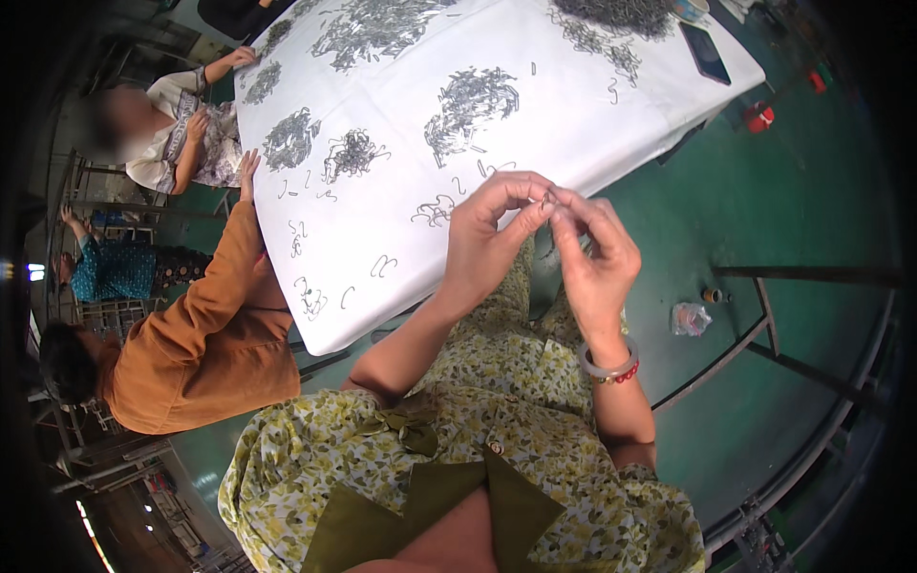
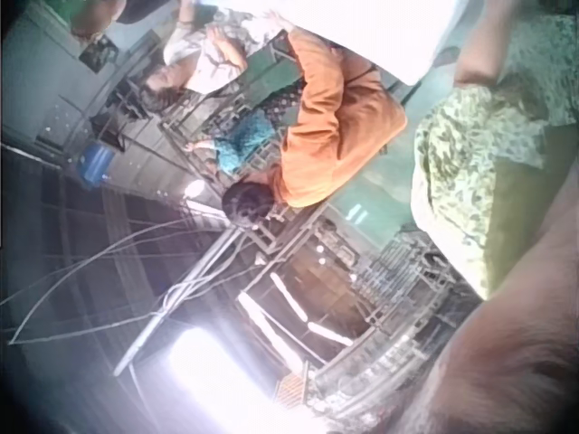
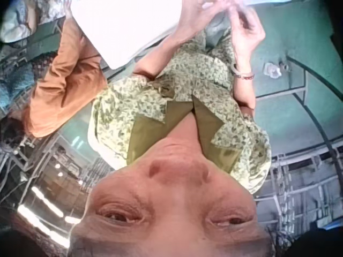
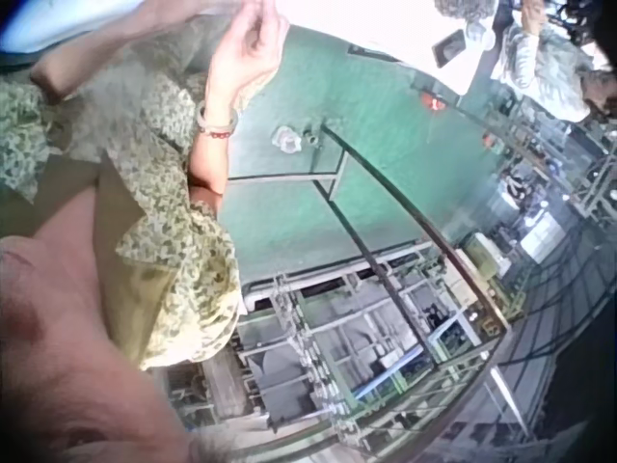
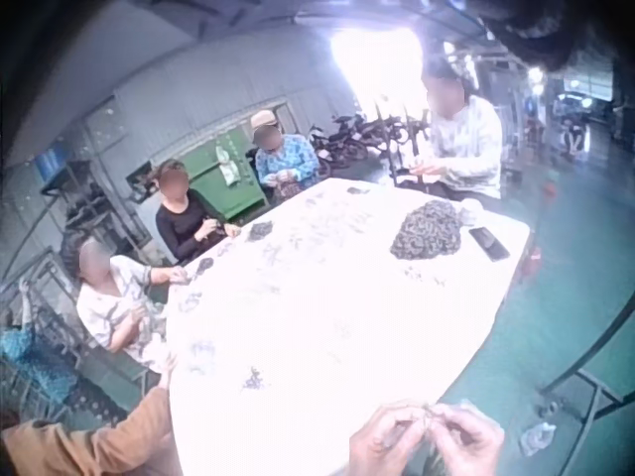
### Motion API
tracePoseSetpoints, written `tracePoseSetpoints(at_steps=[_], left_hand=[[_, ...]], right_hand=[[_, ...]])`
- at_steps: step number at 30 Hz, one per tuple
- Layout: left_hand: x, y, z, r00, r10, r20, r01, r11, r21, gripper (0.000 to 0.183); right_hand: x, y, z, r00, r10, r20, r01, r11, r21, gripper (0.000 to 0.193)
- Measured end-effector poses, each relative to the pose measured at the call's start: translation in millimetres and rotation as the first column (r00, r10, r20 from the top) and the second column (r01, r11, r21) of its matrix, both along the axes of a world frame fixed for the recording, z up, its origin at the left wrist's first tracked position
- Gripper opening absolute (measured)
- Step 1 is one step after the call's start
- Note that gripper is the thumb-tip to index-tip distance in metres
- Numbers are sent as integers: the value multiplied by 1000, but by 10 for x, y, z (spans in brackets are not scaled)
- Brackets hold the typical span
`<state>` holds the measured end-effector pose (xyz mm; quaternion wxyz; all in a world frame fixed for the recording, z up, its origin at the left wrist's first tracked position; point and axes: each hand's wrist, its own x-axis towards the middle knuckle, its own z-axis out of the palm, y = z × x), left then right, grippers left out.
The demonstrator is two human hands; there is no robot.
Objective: The person sits at a table and repeatedly picks up small metal hooks and wire pieces, then joins them by hand. The person occasionally hangs the assembled hooks on a nearby metal rack.
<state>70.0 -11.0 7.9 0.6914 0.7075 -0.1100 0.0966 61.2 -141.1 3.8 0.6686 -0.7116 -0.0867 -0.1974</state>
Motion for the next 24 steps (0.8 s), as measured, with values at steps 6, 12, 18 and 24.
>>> tracePoseSetpoints(at_steps=[6,12,18,24], left_hand=[[-109,186,149,997,73,-13,-73,997,39,12],[-233,55,211,994,-27,106,20,997,72,8],[-316,135,338,994,-23,111,28,999,-44,10],[-283,81,297,992,1,126,5,999,-47,10]], right_hand=[[241,55,110,995,28,-100,-21,997,75,22],[1507,58,-239,916,382,123,-216,728,-651,31],[1977,412,-353,731,682,-40,-331,302,-894,37],[1959,402,-384,732,678,59,-177,272,-946,31]])
